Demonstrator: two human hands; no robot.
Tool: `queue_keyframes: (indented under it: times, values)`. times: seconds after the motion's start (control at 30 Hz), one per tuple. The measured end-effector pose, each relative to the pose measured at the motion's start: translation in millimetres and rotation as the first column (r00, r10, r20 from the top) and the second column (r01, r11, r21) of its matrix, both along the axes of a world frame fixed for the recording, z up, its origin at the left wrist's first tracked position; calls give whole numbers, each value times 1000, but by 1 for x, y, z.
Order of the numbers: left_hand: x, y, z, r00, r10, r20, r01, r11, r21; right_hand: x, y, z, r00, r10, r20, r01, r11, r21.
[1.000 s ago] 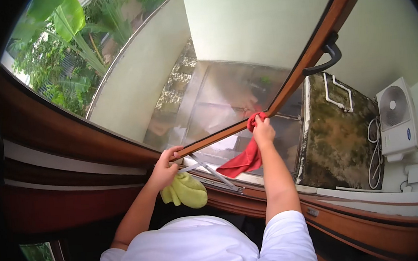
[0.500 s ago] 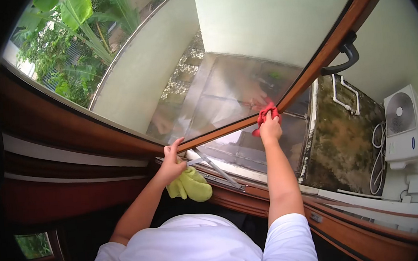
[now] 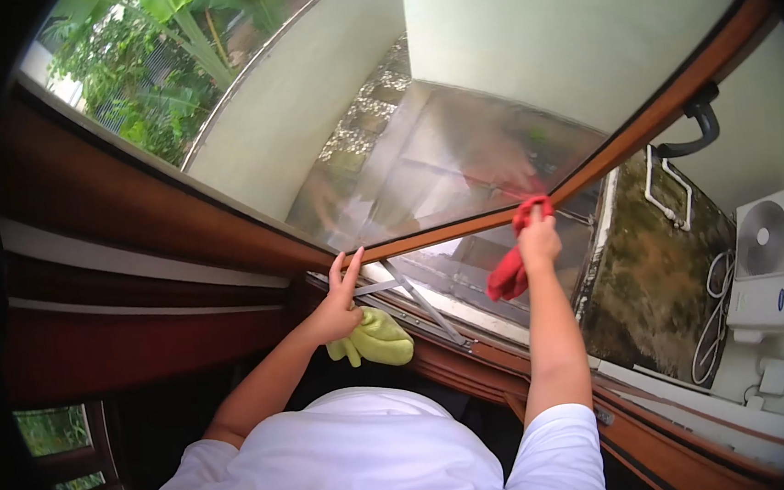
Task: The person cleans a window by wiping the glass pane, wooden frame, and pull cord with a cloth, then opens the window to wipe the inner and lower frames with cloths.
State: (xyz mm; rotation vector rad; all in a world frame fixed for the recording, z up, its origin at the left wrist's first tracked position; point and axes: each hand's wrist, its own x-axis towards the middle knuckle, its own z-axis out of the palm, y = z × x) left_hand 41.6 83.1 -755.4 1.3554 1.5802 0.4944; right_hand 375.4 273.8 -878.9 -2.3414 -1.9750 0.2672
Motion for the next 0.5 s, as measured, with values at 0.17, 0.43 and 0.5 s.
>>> queue_keyframes:
  times: [0.17, 0.43, 0.5]
  values:
    - [-23, -23, -22, 999, 38, 16, -40, 989, 145, -41, -1, -6, 999, -30, -30, 30, 1000, 2]
    - [-21, -46, -90, 979, 73, -190, -57, 994, 89, -224, -119, 0, 818, 570, -80, -569, 822, 37]
    - [-17, -48, -87, 985, 92, -146, -91, 996, 14, -251, -137, -5, 738, 670, -88, -657, 742, 137]
